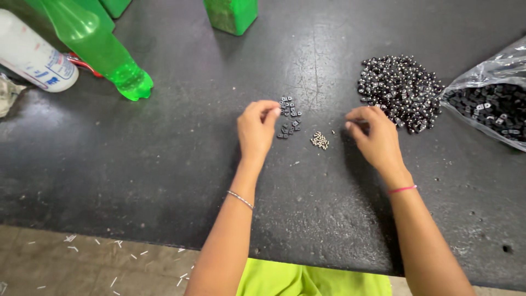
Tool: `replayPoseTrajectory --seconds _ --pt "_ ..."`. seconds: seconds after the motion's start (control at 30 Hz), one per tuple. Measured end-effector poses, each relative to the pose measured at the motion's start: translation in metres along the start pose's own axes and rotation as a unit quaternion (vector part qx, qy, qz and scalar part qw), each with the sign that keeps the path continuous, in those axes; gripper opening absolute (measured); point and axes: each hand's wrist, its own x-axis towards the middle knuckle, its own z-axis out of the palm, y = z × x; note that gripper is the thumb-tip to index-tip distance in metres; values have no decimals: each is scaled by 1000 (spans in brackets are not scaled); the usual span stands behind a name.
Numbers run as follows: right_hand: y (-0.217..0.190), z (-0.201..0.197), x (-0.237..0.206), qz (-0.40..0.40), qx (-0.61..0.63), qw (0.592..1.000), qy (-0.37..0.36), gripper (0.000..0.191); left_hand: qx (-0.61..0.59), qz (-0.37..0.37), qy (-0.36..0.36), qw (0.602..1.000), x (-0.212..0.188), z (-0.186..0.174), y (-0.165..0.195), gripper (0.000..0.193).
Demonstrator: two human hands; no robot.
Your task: The person sits at a workbench and assembles small components: they pick up black plastic pieces and small metal pins, insert a pin into each plastic part by hand, and set the completed assembly aside, repeating this one part at a time.
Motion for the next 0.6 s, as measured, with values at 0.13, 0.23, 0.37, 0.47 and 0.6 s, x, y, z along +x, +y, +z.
replayPoseTrajectory --seconds 0.13,0.23,0.37,0.47,0.6 --pt "-7 -5 0 -4 -48 999 -22 15 113 46 -53 991 -9 10 10 10" --pt "-11 -8 2 1 -72 996 -45 17 148 64 -76 984 -16 18 13 15" --pt "-18 -6 1 -19 -71 995 -69 19 178 59 -98 977 -20 28 13 14" --pt "-23 -3 -1 -38 -73 994 -72 19 185 65 -101 975 -20 30 14 10" --pt "-28 -3 0 -26 -74 994 -78 19 140 100 -68 983 -19 27 18 7"
